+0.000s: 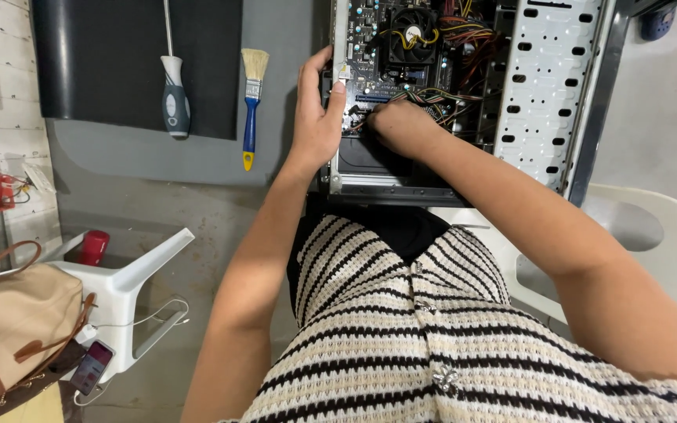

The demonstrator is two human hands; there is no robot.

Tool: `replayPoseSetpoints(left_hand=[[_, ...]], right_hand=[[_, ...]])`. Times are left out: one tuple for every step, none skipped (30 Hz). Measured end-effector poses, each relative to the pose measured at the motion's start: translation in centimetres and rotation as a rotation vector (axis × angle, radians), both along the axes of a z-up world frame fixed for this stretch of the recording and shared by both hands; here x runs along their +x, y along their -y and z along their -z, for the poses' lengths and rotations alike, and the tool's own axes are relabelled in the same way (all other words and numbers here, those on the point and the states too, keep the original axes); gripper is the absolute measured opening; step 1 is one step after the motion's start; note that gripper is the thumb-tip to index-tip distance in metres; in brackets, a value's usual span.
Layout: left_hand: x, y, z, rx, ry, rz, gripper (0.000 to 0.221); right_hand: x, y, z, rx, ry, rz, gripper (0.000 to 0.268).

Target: Repairing or assembling a desktop computer by manipulating internal components and cables.

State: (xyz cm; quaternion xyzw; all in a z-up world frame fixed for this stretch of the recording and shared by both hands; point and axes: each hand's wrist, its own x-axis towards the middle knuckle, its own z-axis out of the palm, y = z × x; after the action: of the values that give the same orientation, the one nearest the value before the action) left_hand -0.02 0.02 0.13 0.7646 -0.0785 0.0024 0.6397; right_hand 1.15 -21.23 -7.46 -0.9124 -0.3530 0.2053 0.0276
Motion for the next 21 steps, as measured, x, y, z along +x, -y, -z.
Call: replayPoseSetpoints(left_hand=[[0.0, 0.0, -0.1, -0.007, -0.004, 0.003, 0.050], [0.0, 0.0, -0.1, -0.015, -0.009, 0.006, 0.049], [-0.1, 0.0, -0.2, -0.015, -0.011, 0.006, 0.049], [-0.1, -0.1, -0.3, -0.011, -0.017, 0.007, 0.048], [-0.1, 0.0, -0.5, -0.008, -0.020, 0.010, 0.047], [0.0, 0.0, -0.4, -0.009, -0.021, 0.010, 0.047], [0.0, 0.0, -0.3, -0.009, -0.011, 0.007, 0.048], [0.0, 0.0, -0.2, -0.009, -0.001, 0.004, 0.048], [0.0, 0.0, -0.2, -0.011, -0.001, 0.004, 0.048], [0.0, 0.0, -0.3, -0.008, 0.000, 0.002, 0.047], [0.0, 0.0, -0.2, -0.006, -0.002, -0.002, 0.046], [0.0, 0.1, -0.3, -0.008, -0.005, -0.002, 0.046], [0.0, 0.1, -0.3, -0.008, -0.006, 0.001, 0.047], [0.0, 0.1, -0.3, -0.009, -0.008, 0.005, 0.047], [0.0, 0.1, -0.3, -0.009, -0.008, 0.003, 0.047], [0.0, 0.1, -0.4, -0.006, 0.008, 0.003, 0.046], [0.0, 0.1, -0.5, -0.002, 0.025, 0.003, 0.046], [0.0, 0.1, -0.6, -0.001, 0.025, 0.003, 0.046], [0.0, 0.1, -0.7, -0.011, 0.013, 0.004, 0.044], [0.0, 0.1, -0.8, -0.020, 0.001, 0.005, 0.043], [0.0, 0.1, -0.7, -0.020, 0.003, 0.005, 0.043]], right_hand=[[0.0, -0.1, -0.1, -0.012, 0.005, -0.007, 0.012], [0.0, -0.2, -0.3, -0.024, 0.010, -0.014, 0.012], [-0.1, -0.3, -0.2, -0.024, 0.007, -0.015, 0.012], [-0.2, -0.4, -0.1, -0.034, 0.035, -0.043, 0.010], [-0.2, -0.4, 0.0, -0.045, 0.066, -0.069, 0.010], [-0.3, -0.6, -0.1, -0.046, 0.065, -0.069, 0.010], [-0.4, -0.7, -0.2, -0.064, 0.055, -0.072, 0.010], [-0.5, -0.9, -0.3, -0.082, 0.044, -0.075, 0.012], [-0.6, -1.0, -0.5, -0.083, 0.044, -0.075, 0.012], [-0.6, -1.2, -0.8, -0.103, 0.011, -0.058, 0.014], [-0.7, -1.3, -1.0, -0.123, -0.024, -0.042, 0.017], [-0.8, -1.4, -0.8, -0.125, -0.027, -0.043, 0.017], [-0.8, -1.4, -0.7, -0.127, -0.027, -0.042, 0.016], [-0.8, -1.5, -0.5, -0.130, -0.028, -0.042, 0.015], [-1.0, -1.4, 0.2, -0.130, -0.028, -0.043, 0.015], [-1.2, -1.3, 0.8, -0.120, 0.014, -0.071, 0.010], [-1.4, -1.3, 1.4, -0.108, 0.056, -0.098, 0.007], [-1.4, -1.3, 1.7, -0.107, 0.056, -0.099, 0.007], [-1.5, -1.4, 1.9, -0.116, 0.061, -0.086, 0.007], [-1.6, -1.4, 2.2, -0.126, 0.067, -0.073, 0.008], [-1.6, -1.5, 2.1, -0.125, 0.069, -0.073, 0.008]])
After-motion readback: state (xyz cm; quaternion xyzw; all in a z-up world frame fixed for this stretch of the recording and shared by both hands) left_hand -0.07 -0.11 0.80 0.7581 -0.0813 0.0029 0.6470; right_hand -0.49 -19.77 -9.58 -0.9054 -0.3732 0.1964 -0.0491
